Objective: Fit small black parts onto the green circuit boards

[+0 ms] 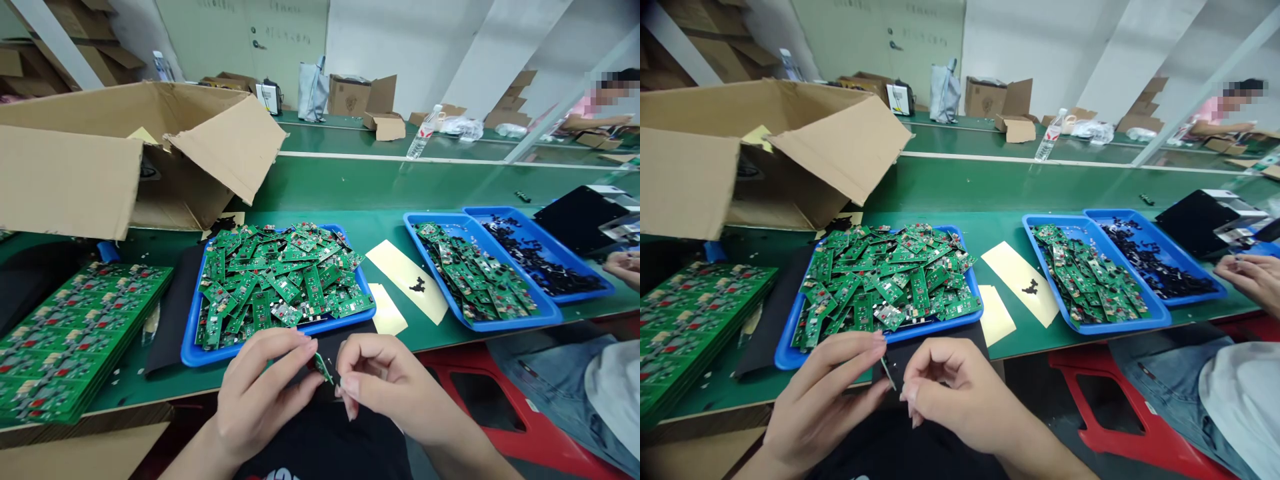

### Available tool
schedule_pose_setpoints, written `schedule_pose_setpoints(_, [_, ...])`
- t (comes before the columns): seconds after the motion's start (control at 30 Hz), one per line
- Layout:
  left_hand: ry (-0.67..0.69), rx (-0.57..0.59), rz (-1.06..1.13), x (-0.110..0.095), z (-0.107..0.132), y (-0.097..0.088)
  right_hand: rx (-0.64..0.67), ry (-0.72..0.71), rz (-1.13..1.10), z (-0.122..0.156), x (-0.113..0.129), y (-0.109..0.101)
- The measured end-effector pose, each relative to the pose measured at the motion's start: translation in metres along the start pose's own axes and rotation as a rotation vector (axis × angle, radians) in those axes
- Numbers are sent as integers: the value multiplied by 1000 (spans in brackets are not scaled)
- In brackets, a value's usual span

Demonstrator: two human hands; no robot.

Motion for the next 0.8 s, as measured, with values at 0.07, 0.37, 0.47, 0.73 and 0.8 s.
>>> schedule_pose_setpoints(0.07, [-45, 1, 49, 2, 1, -1, 6, 8, -13, -1, -1, 1])
schedule_pose_setpoints(0.37, [-183, 17, 315, 7, 2, 5, -48, -54, 218, -4, 6, -1])
schedule_pose_setpoints(0.47, [-266, 6, 415, 11, 7, 9, -98, -183, 415, -1, 17, 0])
schedule_pose_setpoints(0.73, [-643, 10, 725, 20, 18, 24, -295, -783, 990, 12, 40, 16])
schedule_pose_setpoints(0.8, [-734, 23, 789, 23, 19, 29, -341, -837, 1106, 13, 40, 19])
Point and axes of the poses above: each hand's wrist, its own z-axis away from the middle knuckle, its own y-axis out of the palm, x = y × z, the point moved 7 cm from there along -z, towards the middle knuckle, and after that the axes turned 2 degrees about -y, right-handed, at the moved point
